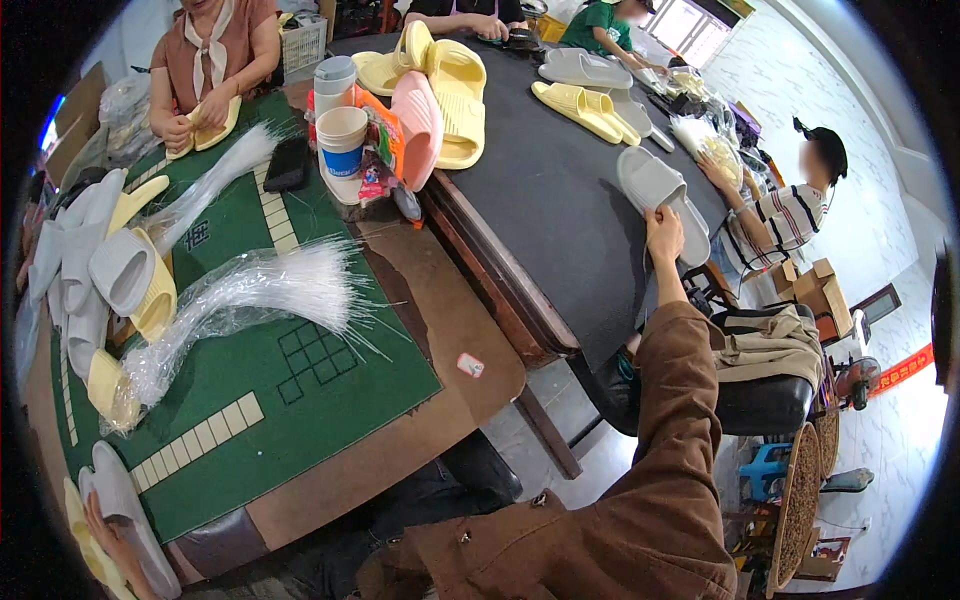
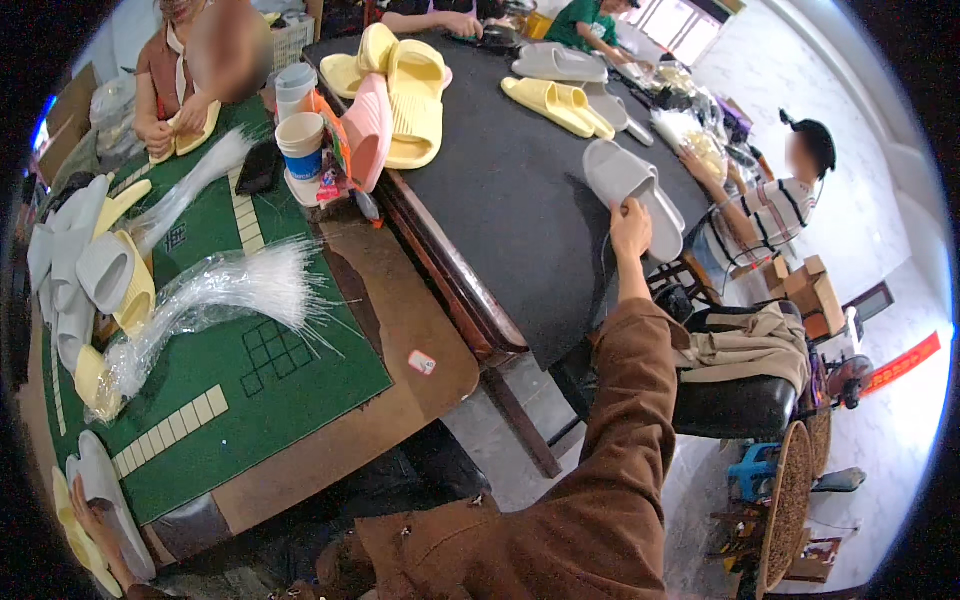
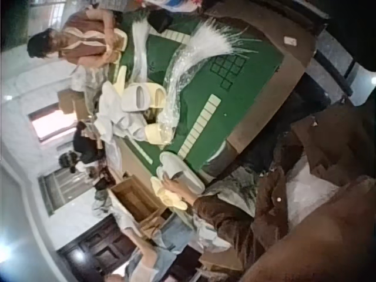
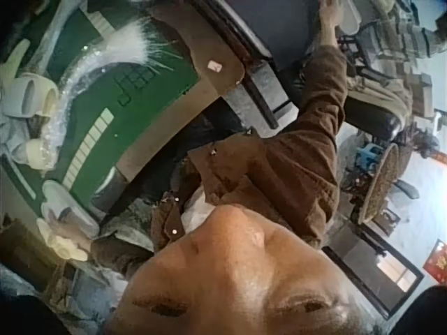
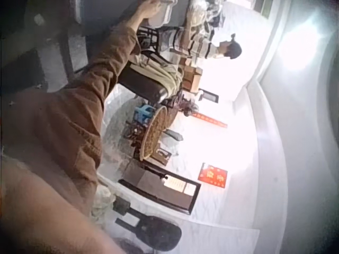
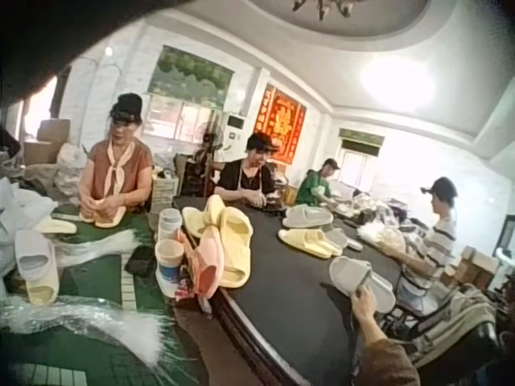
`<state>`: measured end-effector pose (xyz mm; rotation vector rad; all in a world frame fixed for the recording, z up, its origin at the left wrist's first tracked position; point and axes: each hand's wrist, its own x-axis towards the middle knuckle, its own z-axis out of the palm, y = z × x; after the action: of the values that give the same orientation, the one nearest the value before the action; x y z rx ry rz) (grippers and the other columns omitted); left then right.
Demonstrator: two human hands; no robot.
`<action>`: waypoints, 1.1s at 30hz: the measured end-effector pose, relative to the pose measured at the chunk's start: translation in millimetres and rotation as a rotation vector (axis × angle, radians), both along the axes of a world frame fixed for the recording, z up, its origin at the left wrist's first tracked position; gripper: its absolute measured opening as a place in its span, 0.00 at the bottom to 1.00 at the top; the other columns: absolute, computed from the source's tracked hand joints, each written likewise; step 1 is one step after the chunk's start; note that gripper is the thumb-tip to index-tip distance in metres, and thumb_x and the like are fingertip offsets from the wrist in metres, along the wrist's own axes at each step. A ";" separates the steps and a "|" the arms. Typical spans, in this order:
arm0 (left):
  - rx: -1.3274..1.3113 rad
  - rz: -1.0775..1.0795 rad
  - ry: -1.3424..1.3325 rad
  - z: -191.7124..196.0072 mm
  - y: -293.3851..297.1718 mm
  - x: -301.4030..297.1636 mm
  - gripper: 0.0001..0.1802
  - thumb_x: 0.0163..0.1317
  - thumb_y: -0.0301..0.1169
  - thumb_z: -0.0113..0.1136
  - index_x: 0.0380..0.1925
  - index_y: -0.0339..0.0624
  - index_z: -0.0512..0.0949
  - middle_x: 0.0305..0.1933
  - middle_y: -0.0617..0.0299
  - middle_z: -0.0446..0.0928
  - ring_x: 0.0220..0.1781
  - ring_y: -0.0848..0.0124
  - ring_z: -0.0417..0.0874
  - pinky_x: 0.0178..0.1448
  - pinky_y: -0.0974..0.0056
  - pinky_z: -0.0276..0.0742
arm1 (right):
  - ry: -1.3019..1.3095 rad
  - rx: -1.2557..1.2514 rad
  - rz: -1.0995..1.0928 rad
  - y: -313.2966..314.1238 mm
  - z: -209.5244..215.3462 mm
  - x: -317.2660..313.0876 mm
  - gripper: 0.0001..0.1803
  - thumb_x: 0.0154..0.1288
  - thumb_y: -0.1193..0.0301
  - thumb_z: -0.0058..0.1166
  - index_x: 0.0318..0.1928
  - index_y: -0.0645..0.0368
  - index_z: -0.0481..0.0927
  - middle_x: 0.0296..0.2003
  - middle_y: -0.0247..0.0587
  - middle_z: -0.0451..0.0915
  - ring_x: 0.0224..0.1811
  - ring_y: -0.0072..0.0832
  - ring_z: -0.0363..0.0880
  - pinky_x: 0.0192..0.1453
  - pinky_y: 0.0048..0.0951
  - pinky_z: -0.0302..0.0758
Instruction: The person assembles plastic slippers by inserting white elastic bands into the slots of the footwear. They handle multiple pairs of slippers in various colors, including yellow, black, and white, picking them from a pile, threading the bands, and placing the finished pairs into a large sack.
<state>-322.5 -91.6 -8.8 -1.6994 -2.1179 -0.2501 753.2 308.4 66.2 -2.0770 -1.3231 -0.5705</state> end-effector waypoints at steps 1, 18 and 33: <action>0.018 -0.010 0.008 -4.9 -7.6 -12.7 0.31 0.74 0.51 0.35 0.68 0.44 0.66 0.72 0.57 0.65 0.74 0.51 0.60 0.74 0.46 0.54 | 0.009 -0.019 0.058 -3.1 1.2 -6.4 0.18 0.65 0.54 0.57 0.36 0.57 0.79 0.34 0.45 0.79 0.42 0.47 0.78 0.45 0.46 0.72; 0.227 -0.143 -0.051 -43.7 -3.0 -43.9 0.36 0.57 0.16 0.44 0.70 0.42 0.63 0.71 0.51 0.66 0.73 0.52 0.63 0.75 0.50 0.55 | 0.551 -0.345 0.882 -192.6 38.6 -276.3 0.17 0.63 0.63 0.62 0.34 0.68 0.80 0.23 0.37 0.78 0.25 0.19 0.73 0.29 0.26 0.71; 0.284 -0.298 -0.726 51.6 62.1 319.1 0.19 0.69 0.26 0.47 0.58 0.36 0.74 0.69 0.46 0.66 0.73 0.51 0.63 0.75 0.52 0.54 | 0.795 -0.531 1.342 -244.8 -51.7 -494.8 0.11 0.69 0.70 0.55 0.40 0.68 0.80 0.26 0.40 0.81 0.24 0.24 0.75 0.31 0.26 0.73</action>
<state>-3.4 -29.5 42.8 -1.9190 -2.1066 -1.3636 258.4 63.7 14.6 -0.9998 -1.9687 1.1270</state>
